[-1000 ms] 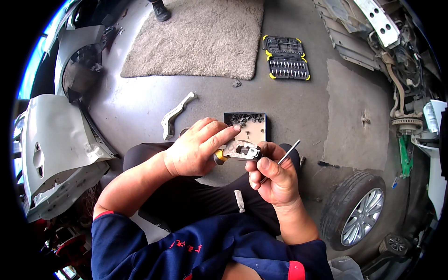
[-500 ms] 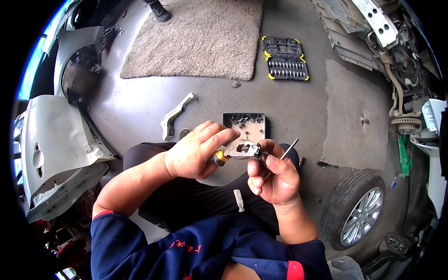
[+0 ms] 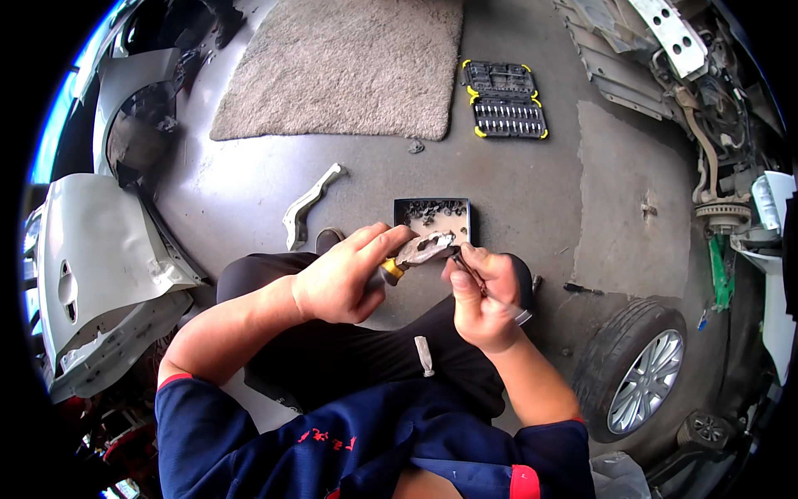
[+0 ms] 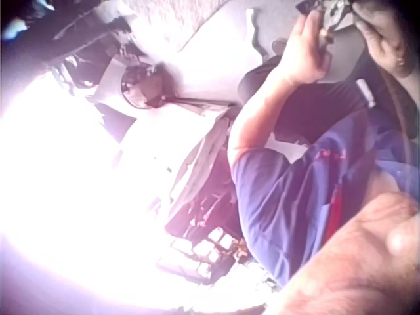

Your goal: The person holds and adjusts fasteners and metal clips using pliers and a metal pin while sitting on the floor.

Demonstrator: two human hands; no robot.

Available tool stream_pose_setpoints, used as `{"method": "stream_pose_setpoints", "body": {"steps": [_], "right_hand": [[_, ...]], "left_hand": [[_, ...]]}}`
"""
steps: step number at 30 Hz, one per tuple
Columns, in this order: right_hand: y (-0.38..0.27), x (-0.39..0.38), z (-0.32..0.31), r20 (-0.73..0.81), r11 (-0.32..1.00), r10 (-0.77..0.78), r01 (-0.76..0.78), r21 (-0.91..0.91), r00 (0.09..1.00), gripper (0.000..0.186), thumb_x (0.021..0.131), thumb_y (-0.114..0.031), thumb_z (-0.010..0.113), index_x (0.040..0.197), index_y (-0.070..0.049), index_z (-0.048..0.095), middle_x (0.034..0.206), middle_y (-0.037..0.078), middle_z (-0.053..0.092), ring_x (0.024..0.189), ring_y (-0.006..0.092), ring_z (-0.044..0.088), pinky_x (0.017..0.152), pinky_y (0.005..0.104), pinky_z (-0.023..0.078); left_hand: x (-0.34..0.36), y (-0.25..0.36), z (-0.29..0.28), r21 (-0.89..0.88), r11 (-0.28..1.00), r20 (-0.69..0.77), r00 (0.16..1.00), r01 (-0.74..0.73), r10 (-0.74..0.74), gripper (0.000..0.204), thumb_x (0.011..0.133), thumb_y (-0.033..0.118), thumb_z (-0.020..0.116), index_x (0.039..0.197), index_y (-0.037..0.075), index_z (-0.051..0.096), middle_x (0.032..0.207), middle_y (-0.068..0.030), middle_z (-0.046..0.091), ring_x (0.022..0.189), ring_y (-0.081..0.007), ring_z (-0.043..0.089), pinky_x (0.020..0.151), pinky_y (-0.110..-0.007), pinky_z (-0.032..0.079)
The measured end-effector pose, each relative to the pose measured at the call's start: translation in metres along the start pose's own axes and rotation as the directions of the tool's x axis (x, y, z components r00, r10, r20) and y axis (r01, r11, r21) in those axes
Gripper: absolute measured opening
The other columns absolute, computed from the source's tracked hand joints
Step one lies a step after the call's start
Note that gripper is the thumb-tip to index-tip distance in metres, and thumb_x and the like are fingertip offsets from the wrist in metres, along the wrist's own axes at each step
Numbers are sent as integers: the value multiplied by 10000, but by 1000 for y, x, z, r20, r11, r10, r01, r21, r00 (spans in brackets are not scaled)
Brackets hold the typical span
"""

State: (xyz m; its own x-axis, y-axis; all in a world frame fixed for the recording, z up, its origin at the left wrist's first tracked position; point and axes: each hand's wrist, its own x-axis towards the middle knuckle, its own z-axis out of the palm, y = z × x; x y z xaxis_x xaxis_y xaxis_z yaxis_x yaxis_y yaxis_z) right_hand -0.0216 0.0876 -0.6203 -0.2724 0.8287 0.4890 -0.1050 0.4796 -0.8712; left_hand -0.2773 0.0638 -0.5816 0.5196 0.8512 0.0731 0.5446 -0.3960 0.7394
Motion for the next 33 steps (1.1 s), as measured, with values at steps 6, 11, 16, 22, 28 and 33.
{"method": "stream_pose_setpoints", "body": {"steps": [6, 11, 16, 22, 28, 33], "right_hand": [[48, 16, -22, 528, 508, -5, 457, -730, 849, 97, 914, -164, 635, 1001, -120, 637, 1107, 80, 678, 968, 251, 632, 854, 395, 497], [25, 15, -22, 538, 469, 96, 439, -766, 837, 110, 878, -156, 656, 986, -139, 665, 1167, 65, 688, 1001, 248, 616, 923, 399, 466], [13, 18, -21, 96, 844, 8, 45, -535, 995, 195, 971, -66, 659, 1165, -85, 667, 1093, 84, 696, 936, 247, 624, 852, 400, 488], [0, 29, -11, 285, 446, 613, -620, 646, 737, 275, 1107, -102, 544, 1367, -14, 551, 1086, 136, 722, 693, 93, 584, 639, 294, 535], [10, 26, -24, 509, 37, 506, -607, 794, 696, 320, 1121, -180, 539, 1416, -58, 566, 1147, 128, 727, 653, 39, 543, 617, 266, 522], [17, 14, -23, 580, -196, 472, -563, 803, 664, 349, 1144, -205, 502, 1449, -43, 550, 1197, 155, 725, 645, 38, 555, 625, 255, 550]], "left_hand": [[15, 4, 9, -217, 658, 409, 680, 721, -609, 683, 934, 100, 595, 1569, -42, 385, 943, -191, 694, 904, -289, 712, 851, -399, 568], [6, 2, 12, -338, 630, 434, 710, 699, -554, 712, 915, 39, 563, 1598, -6, 364, 1003, -116, 657, 922, -223, 656, 852, -353, 547], [5, 1, 5, -396, 794, 239, 887, 461, -395, 775, 881, -37, 530, 1621, -33, 297, 1119, -110, 600, 1044, -225, 603, 1003, -343, 496], [3, 4, 7, -377, 865, 124, 943, 333, -309, 786, 876, -41, 558, 1617, -38, 298, 1168, -147, 614, 1092, -274, 627, 1024, -372, 496], [4, 4, 4, -301, 907, 107, 955, 295, -275, 814, 802, -10, 574, 1574, -108, 337, 1427, -338, 564, 1385, -455, 557, 1195, -460, 422], [0, 3, 7, -253, 926, 90, 960, 279, -264, 822, 782, -13, 590, 1561, -113, 349, 1420, -345, 552, 1371, -475, 553, 1185, -470, 432]]}}
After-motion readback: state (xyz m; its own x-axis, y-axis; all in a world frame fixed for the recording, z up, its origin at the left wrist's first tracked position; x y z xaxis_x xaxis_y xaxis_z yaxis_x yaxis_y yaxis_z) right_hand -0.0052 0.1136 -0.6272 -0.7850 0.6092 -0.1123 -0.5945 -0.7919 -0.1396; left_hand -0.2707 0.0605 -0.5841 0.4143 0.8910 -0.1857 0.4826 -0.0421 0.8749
